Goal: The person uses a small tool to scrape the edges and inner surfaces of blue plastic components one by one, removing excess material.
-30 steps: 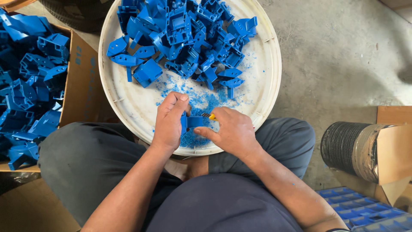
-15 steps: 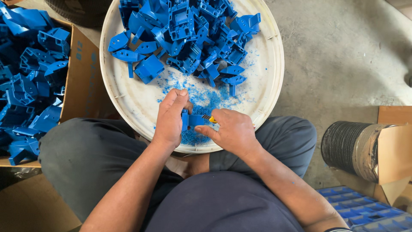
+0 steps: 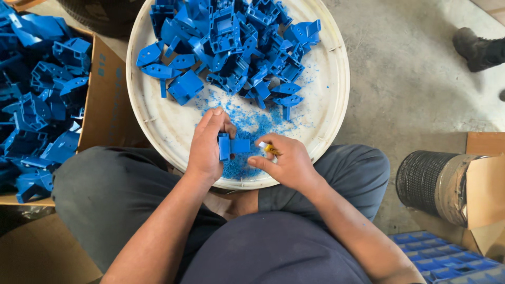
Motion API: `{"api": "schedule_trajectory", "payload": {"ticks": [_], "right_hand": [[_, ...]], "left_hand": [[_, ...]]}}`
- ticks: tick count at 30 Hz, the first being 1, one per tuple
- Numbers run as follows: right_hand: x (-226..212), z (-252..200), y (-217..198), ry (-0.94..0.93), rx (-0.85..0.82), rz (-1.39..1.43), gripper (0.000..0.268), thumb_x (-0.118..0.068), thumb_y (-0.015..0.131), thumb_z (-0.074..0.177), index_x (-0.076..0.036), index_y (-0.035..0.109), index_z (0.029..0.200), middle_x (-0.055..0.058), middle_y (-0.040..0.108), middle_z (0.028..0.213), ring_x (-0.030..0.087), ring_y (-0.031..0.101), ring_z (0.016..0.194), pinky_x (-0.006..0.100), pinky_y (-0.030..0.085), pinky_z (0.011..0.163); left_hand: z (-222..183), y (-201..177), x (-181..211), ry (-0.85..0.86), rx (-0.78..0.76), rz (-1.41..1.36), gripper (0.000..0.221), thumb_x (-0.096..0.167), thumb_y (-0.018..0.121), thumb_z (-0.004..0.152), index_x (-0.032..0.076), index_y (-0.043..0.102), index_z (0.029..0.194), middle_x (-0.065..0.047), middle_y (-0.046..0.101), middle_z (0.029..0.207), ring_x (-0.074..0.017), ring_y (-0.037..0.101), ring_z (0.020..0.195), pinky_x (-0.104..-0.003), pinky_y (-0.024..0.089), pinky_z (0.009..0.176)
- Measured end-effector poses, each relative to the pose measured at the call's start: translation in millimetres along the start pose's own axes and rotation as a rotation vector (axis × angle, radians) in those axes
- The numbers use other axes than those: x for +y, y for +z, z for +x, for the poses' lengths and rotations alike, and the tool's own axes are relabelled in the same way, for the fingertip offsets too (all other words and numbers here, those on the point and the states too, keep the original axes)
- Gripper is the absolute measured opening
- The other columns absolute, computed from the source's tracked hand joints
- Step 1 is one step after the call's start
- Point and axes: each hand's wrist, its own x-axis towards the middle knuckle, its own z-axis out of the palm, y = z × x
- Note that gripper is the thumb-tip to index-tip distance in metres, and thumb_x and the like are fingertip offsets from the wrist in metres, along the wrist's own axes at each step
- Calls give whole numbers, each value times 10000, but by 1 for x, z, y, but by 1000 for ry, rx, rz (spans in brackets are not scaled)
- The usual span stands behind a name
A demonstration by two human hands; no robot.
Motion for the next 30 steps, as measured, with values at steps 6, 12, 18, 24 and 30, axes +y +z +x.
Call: {"api": "schedule_trajectory", "payload": {"ticks": [6,12,18,24,30], "right_hand": [[11,0,4,-285,-14,158,393,-136,862,839,-56,715,1195,77,735,959,152,577,680,288,460,609],[16,-2,15,-34,17,516,258,-214,798,946,-58,672,1109,43,772,864,84,721,775,276,571,697],[-15,1,0,-224,221,-105,456,-407,834,788,-29,682,993,87,678,850,184,642,629,327,514,547],[-21,0,-6,-237,208,-411,518,-569,746,850,-62,651,812,112,605,694,327,612,624,426,458,540],[-16,-2,-4,-244,184,-409,544,-579,701,889,-58,595,772,120,597,688,345,605,624,436,456,537]], "left_hand": [[-6,15,13,-297,39,-28,447,572,435,1002,146,572,1014,-35,582,754,-146,566,616,-287,442,414],[-8,20,2,-183,5,137,276,413,507,993,154,532,1085,13,604,898,-134,637,717,-340,558,506],[-5,11,-10,-322,25,181,104,223,548,965,144,567,1030,-45,591,784,-154,608,615,-339,509,427],[-2,16,-4,-303,55,274,74,195,566,970,128,574,1000,-53,577,744,-173,554,552,-324,427,363],[-1,9,-14,-210,25,297,66,158,595,966,93,596,964,-26,573,788,-114,564,691,-281,483,545]]}}
